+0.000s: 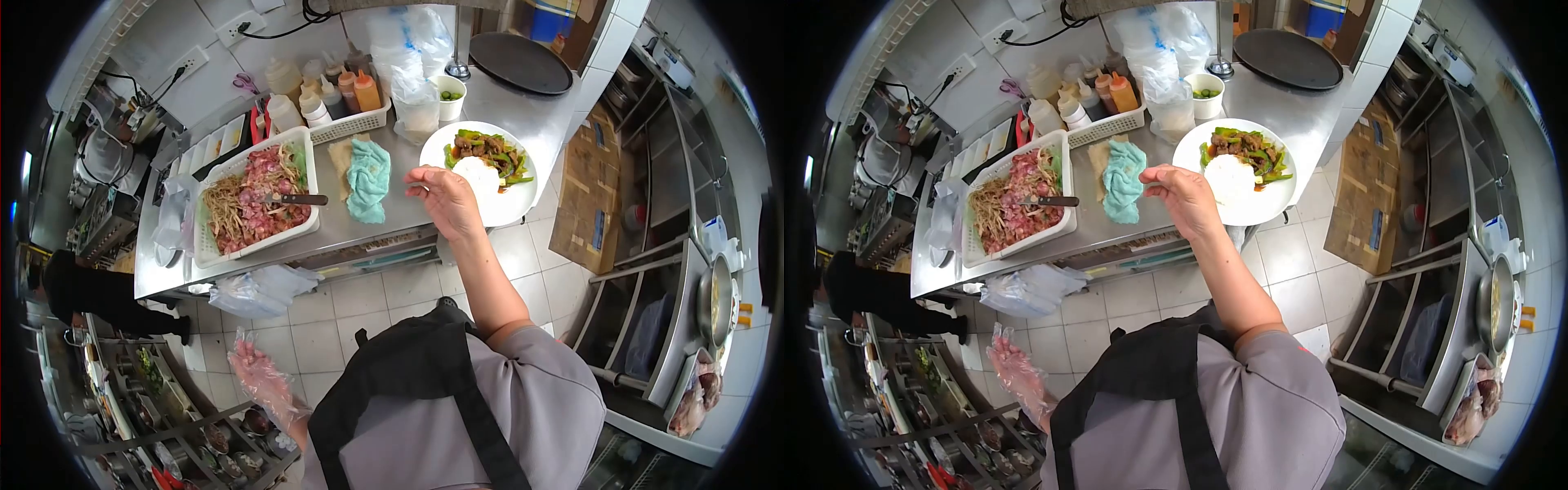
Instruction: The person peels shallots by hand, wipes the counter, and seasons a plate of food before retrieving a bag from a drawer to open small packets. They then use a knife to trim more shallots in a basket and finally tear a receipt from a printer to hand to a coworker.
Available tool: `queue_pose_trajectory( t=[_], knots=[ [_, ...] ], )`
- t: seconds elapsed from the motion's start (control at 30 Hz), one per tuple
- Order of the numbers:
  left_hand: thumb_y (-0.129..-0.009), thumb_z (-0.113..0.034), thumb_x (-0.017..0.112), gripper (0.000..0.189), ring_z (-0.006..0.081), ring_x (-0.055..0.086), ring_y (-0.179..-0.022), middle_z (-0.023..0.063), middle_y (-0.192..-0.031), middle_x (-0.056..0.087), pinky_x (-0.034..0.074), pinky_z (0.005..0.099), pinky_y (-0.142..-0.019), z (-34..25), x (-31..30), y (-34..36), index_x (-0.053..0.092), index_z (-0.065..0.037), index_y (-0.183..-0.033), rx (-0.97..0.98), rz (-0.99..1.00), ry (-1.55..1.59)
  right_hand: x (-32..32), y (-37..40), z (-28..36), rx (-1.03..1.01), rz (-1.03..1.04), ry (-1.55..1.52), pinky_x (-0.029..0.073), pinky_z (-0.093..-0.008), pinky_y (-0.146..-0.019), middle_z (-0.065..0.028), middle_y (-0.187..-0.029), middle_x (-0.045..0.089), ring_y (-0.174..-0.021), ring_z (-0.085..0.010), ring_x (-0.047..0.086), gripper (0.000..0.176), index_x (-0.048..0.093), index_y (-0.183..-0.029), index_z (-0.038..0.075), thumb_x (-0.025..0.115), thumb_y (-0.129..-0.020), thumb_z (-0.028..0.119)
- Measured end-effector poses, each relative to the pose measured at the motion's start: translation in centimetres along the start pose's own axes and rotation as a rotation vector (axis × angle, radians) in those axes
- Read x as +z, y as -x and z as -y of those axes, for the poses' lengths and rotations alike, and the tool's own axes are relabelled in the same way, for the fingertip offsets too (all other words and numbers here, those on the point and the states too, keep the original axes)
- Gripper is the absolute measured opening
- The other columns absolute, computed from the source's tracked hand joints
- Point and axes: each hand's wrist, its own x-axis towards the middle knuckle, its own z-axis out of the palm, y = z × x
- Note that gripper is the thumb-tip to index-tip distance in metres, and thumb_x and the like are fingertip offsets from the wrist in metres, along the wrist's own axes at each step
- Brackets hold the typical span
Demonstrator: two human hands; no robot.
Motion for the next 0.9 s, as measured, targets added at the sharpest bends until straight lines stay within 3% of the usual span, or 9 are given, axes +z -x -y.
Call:
queue_pose_trajectory(
  t=[0.13,0.2,0.27,0.33,0.43,0.53,0.73,0.8,0.9],
  knots=[
    [-0.091,-0.039,0.046,0.048,0.0101,0.042,-0.074,0.0049,-0.099,0.048,0.036,0.0226,-0.071,0.0,-0.6,0.1,0.046,0.001,-0.117,-0.015,-0.014,-0.027,-0.1,-0.4,-0.8,0.018,0.009,0.002,0.046,-0.03,-0.074,-0.0105,-0.086,0.063,-0.081,-0.0179,0.058,0.019,0.064,-0.086,-0.004,0.054,-0.082,0.011],
    [-0.091,-0.039,0.046,0.048,0.0106,0.042,-0.074,0.0046,-0.097,0.048,0.037,0.0226,-0.071,0.1,-0.9,-0.1,0.046,0.001,-0.118,-0.009,-0.013,-0.037,-0.4,-1.8,-2.6,-0.116,-0.021,0.813,0.046,-0.0274,-0.074,-0.0099,-0.082,0.063,-0.078,-0.0175,0.058,0.018,0.065,-0.088,-0.003,0.055,-0.081,0.011],
    [-0.091,-0.038,0.046,0.047,0.0108,0.042,-0.074,0.0046,-0.096,0.049,0.037,0.0226,-0.07,0.2,-0.6,0.0,0.046,0.001,-0.117,-0.024,-0.026,-0.028,-2.6,-4.8,-6.7,-0.19,0.005,1.064,0.046,-0.0302,-0.072,-0.007,-0.085,0.062,-0.078,-0.0204,0.057,0.015,0.066,-0.088,0.002,0.057,-0.08,0.01],
    [-0.091,-0.038,0.046,0.047,0.0109,0.043,-0.074,0.0046,-0.094,0.049,0.037,0.0226,-0.07,0.1,-0.3,0.3,0.047,0.002,-0.116,-0.038,-0.035,-0.019,-5.0,-7.5,-11.0,-0.6,-0.165,1.885,0.046,-0.0327,-0.072,-0.0086,-0.082,0.058,-0.084,-0.0254,0.055,0.011,0.066,-0.079,0.003,0.061,-0.075,0.011],
    [-0.092,-0.037,0.046,0.045,0.0108,0.043,-0.075,0.0045,-0.092,0.05,0.037,0.0223,-0.069,-0.2,-0.3,0.2,0.047,0.002,-0.114,-0.049,0.007,0.041,-6.1,-9.3,-13.2,-0.425,-0.13,2.07,0.046,-0.0344,-0.072,-0.0096,-0.081,0.056,-0.087,-0.03,0.053,0.008,0.065,-0.074,0.005,0.062,-0.072,0.012],
    [-0.092,-0.036,0.045,0.043,0.0107,0.044,-0.075,0.0043,-0.091,0.051,0.038,0.0221,-0.069,0.3,-1.3,0.2,0.048,0.002,-0.113,-0.033,0.005,0.094,-5.3,-10.3,-12.0,-0.512,-0.108,1.845,0.045,-0.0395,-0.068,-0.0116,-0.08,0.056,-0.078,-0.032,0.052,0.004,0.064,-0.07,0.007,0.061,-0.067,0.008],
    [-0.091,-0.038,0.046,0.047,0.0092,0.044,-0.073,0.0022,-0.098,0.049,0.038,0.0213,-0.067,0.7,-1.4,0.5,0.044,-0.001,-0.12,-0.085,-0.028,0.071,0.6,-9.5,-6.1,-0.581,0.079,1.328,0.042,-0.0364,-0.068,-0.0115,-0.077,0.055,-0.079,-0.0267,0.052,0.01,0.057,-0.079,0.001,0.061,-0.078,0.01],
    [-0.091,-0.038,0.047,0.048,0.0092,0.043,-0.073,0.0022,-0.098,0.049,0.037,0.0214,-0.066,0.5,-1.0,1.0,0.043,-0.001,-0.121,-0.08,-0.025,0.079,1.9,-7.7,-3.8,-0.236,0.054,0.952,0.04,-0.03,-0.069,-0.0088,-0.074,0.051,-0.075,-0.019,0.049,0.012,0.053,-0.085,0.002,0.057,-0.083,0.013],
    [-0.091,-0.037,0.047,0.048,0.0095,0.044,-0.072,0.0025,-0.097,0.049,0.038,0.0217,-0.065,1.2,-1.1,0.3,0.043,0.0,-0.122,-0.089,0.009,0.038,0.8,-4.4,-0.2,-0.134,0.171,0.756,0.039,-0.0261,-0.069,-0.0025,-0.075,0.051,-0.073,-0.0122,0.046,0.014,0.052,-0.086,0.003,0.054,-0.086,0.017]
  ],
)
